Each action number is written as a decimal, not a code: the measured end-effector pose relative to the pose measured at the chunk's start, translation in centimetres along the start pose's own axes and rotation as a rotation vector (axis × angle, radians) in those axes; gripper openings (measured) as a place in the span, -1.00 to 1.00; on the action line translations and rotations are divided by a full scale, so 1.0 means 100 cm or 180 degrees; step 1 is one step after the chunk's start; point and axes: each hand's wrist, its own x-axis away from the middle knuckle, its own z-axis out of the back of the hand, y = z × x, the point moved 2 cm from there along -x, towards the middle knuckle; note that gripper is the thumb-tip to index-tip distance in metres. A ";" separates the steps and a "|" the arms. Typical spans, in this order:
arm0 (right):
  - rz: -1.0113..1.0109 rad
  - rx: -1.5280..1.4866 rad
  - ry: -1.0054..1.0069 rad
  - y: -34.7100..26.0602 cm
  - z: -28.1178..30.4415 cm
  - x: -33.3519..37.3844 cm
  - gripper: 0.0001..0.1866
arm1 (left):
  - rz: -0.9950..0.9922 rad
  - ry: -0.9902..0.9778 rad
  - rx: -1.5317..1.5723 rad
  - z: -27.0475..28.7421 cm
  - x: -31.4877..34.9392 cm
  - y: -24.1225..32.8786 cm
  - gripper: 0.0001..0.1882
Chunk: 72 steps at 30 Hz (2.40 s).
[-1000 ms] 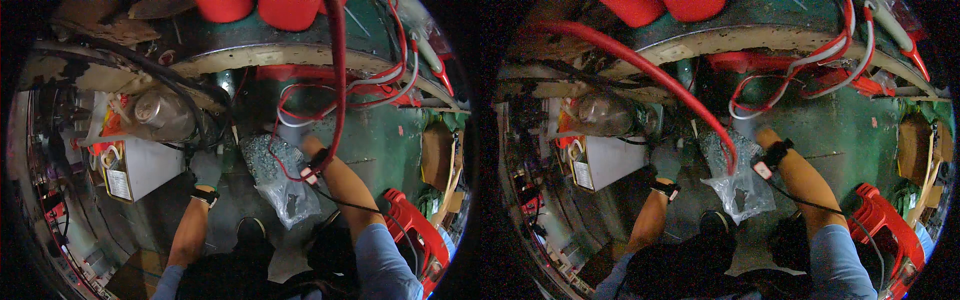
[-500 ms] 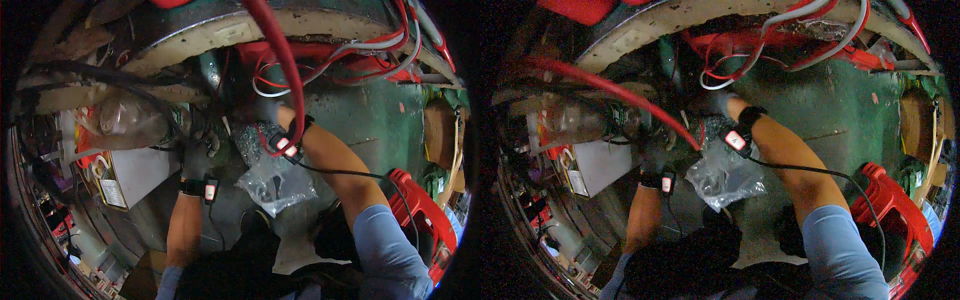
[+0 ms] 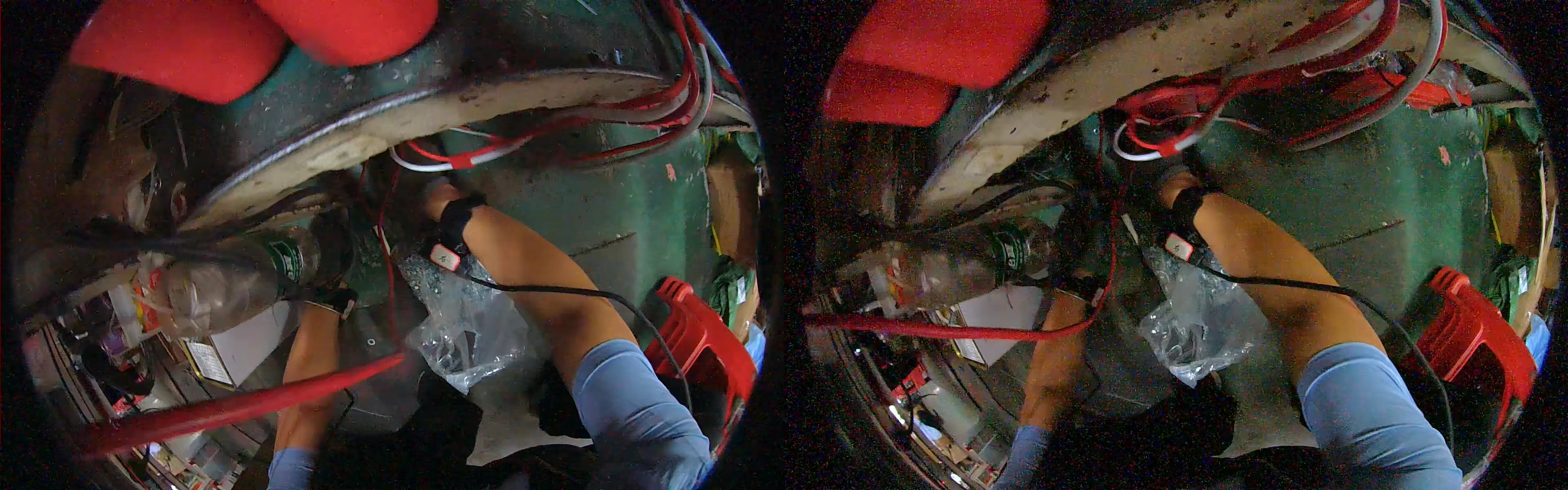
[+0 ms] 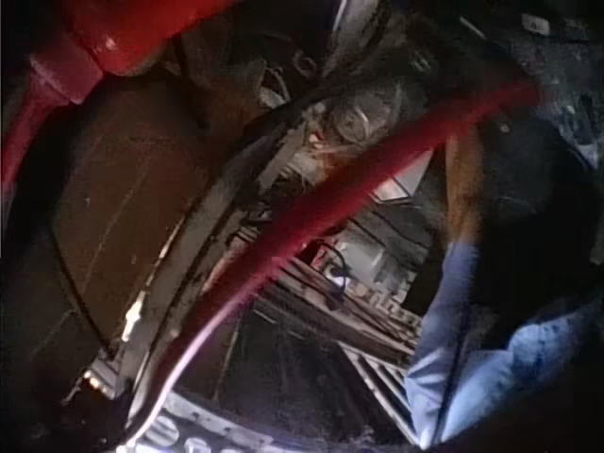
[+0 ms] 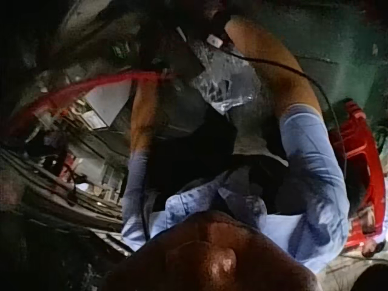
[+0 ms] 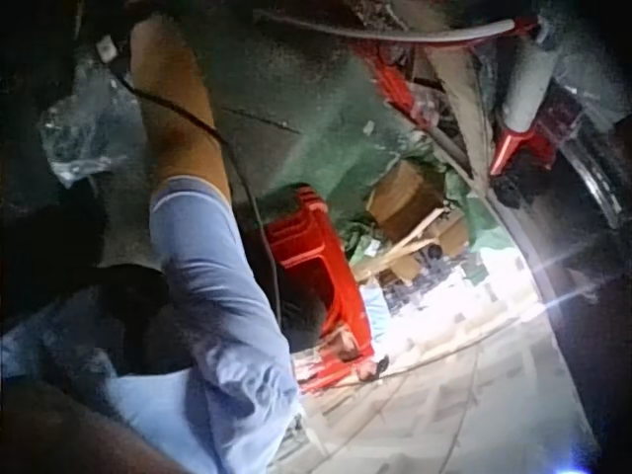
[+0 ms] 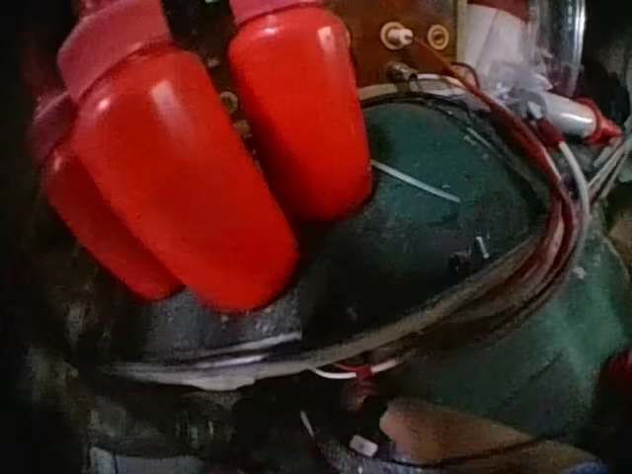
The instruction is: The person fastens casters to a metal chassis using a power tool, then picks up a bag of washers from a bin. They empty the washers into a small tray and walk across the factory floor while sorting through them by hand.
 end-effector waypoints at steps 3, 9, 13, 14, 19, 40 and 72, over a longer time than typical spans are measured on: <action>0.0128 -0.0293 0.0093 -0.020 0.007 -0.024 -0.67 | -0.0031 0.0252 -0.0185 -0.002 -0.045 0.039 -0.68; 0.0264 -0.0579 0.0010 -0.021 -0.001 -0.026 -0.67 | -0.0171 0.0559 -0.0197 0.033 -0.288 0.075 -0.69; 0.0277 -0.0687 -0.0077 -0.015 -0.003 -0.016 -0.67 | -0.0250 0.0674 -0.0131 0.036 -0.291 0.082 -0.69; 0.0301 -0.0729 -0.0084 -0.016 -0.003 -0.019 -0.68 | -0.0278 0.0719 -0.0139 0.036 -0.306 0.081 -0.69; 0.0366 -0.0930 -0.0153 -0.002 -0.005 -0.016 -0.68 | -0.0378 0.0922 -0.0128 0.030 -0.294 0.091 -0.70; 0.0346 -0.1952 -0.0169 -0.029 -0.009 -0.139 -0.69 | -0.0452 0.1631 -0.0304 0.029 -0.243 0.128 -0.70; -0.2546 -0.7842 0.0893 0.012 0.059 0.206 -0.70 | -0.0394 0.1630 -0.0396 -0.106 -0.238 0.066 -0.68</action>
